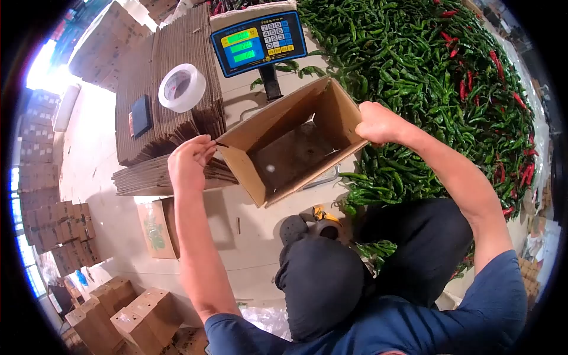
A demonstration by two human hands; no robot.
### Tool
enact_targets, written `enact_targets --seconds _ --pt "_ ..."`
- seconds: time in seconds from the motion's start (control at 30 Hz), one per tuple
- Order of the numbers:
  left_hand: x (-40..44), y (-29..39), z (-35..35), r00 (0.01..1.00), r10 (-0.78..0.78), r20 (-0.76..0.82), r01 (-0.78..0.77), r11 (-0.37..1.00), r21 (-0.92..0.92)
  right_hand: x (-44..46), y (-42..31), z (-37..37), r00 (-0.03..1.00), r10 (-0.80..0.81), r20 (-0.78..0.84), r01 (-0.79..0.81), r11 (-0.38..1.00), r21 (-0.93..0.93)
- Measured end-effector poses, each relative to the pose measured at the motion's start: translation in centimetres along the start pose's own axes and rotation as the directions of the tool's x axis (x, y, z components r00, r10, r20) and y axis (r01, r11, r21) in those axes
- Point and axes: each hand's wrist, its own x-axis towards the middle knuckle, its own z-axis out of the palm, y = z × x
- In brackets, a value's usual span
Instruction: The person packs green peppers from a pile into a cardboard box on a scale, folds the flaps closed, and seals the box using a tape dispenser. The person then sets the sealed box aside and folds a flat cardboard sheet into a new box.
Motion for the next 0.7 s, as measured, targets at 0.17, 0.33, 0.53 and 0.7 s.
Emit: enact_targets --seconds 0.17,0.33,0.53,0.7 --pt "-4.7 -4.0 -3.4 0.958 0.269 0.095 -0.199 0.39 0.899 0.4 -0.4 0.4 0.999 -0.01 -0.039 0.01 1.0 -0.001" --pt "-12.1 -2.7 -0.2 0.824 0.479 0.302 -0.412 0.142 0.9 0.6 -0.5 1.0 0.979 -0.163 -0.124 0.147 0.981 -0.13" --pt "-6.1 -2.9 3.8 0.477 0.72 0.504 -0.753 0.04 0.656 -0.2 -1.7 0.6 0.987 -0.154 -0.05 0.128 0.93 -0.345" --pt "-4.0 -5.2 11.0 0.349 0.596 0.723 -0.677 -0.374 0.635 -0.2 -4.9 2.3 0.981 -0.164 0.108 0.196 0.788 -0.584"
